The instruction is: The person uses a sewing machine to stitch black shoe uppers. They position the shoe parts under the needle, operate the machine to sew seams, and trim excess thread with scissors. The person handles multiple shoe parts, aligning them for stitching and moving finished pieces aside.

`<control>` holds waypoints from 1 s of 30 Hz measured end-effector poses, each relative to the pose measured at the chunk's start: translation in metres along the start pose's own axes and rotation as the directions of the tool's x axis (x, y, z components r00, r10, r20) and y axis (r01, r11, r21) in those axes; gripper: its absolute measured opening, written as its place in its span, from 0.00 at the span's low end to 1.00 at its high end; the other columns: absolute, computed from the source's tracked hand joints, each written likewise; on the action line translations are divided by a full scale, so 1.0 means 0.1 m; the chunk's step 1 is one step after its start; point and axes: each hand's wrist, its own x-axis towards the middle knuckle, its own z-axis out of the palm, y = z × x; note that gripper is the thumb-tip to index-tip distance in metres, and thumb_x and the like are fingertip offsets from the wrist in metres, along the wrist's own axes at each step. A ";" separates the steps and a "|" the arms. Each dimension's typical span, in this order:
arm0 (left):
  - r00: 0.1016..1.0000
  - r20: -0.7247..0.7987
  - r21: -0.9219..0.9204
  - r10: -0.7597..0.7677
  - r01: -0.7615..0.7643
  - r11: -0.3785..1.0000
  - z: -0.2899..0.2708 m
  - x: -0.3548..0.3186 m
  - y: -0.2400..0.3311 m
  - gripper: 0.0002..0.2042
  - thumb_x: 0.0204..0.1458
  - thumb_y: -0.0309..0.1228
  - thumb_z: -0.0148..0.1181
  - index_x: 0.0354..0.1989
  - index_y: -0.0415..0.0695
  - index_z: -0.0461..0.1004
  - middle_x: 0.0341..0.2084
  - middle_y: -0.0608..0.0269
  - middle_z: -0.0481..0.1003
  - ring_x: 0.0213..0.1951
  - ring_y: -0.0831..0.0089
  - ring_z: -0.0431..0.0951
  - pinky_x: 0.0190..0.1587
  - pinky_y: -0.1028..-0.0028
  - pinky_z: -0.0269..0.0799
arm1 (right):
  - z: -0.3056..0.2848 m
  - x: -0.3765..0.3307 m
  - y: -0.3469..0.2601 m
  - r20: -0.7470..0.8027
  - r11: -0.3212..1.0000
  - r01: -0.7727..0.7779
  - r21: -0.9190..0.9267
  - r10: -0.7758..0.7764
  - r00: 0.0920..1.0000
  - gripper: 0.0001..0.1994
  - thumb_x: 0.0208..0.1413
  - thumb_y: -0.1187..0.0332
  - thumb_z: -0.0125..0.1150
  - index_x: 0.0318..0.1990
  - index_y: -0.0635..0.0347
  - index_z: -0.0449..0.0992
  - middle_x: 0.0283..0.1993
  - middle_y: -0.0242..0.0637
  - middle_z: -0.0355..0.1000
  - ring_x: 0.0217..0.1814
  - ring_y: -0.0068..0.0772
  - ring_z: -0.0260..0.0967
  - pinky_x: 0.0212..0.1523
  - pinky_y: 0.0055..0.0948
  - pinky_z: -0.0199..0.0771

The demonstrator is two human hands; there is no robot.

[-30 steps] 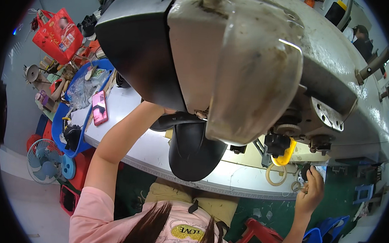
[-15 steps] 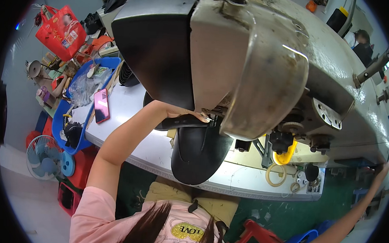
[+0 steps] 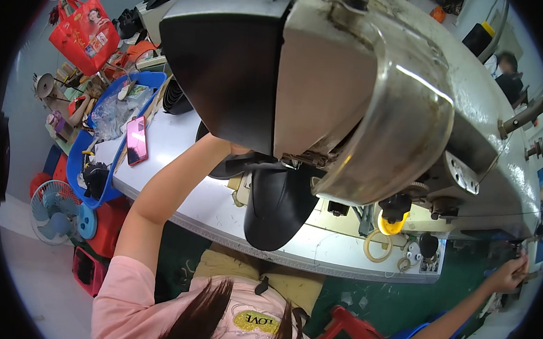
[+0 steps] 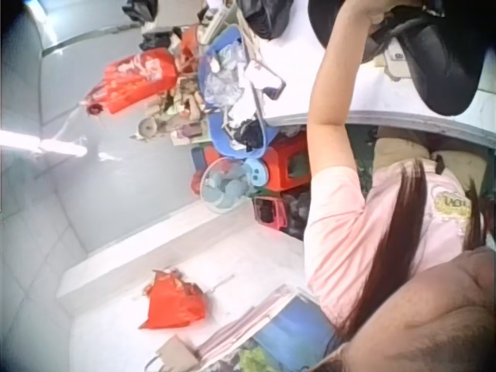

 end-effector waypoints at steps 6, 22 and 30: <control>0.992 -0.103 -0.786 -0.076 -0.035 0.617 0.38 -0.01 -0.33 0.09 0.39 0.20 0.56 0.32 0.41 0.71 0.25 0.65 0.71 0.27 0.81 0.68 0.31 0.82 0.64 | -0.25 -1.17 -1.50 0.382 0.920 -0.191 0.341 0.049 0.923 0.08 0.53 0.73 0.46 0.37 0.63 0.72 0.24 0.30 0.63 0.22 0.17 0.54 0.22 0.16 0.54; 0.861 -0.056 -0.593 0.505 -0.436 0.677 0.89 -1.06 -0.73 0.09 0.45 0.35 0.55 0.13 0.59 0.70 0.24 0.68 0.64 0.40 0.66 0.65 0.43 0.68 0.57 | -0.11 -2.35 -3.43 0.724 0.312 -0.929 0.201 -0.686 -0.074 0.09 0.44 0.71 0.58 0.30 0.67 0.67 0.30 0.38 0.62 0.31 0.28 0.63 0.32 0.22 0.63; 0.818 -0.109 -0.627 0.565 -0.498 0.600 0.87 -1.01 -0.78 0.05 0.46 0.30 0.54 0.27 0.43 0.67 0.26 0.64 0.66 0.40 0.65 0.66 0.42 0.68 0.61 | -0.10 -2.19 -3.49 0.784 0.414 -0.849 0.328 -0.621 0.001 0.08 0.41 0.75 0.60 0.27 0.67 0.67 0.24 0.37 0.62 0.27 0.28 0.62 0.29 0.22 0.62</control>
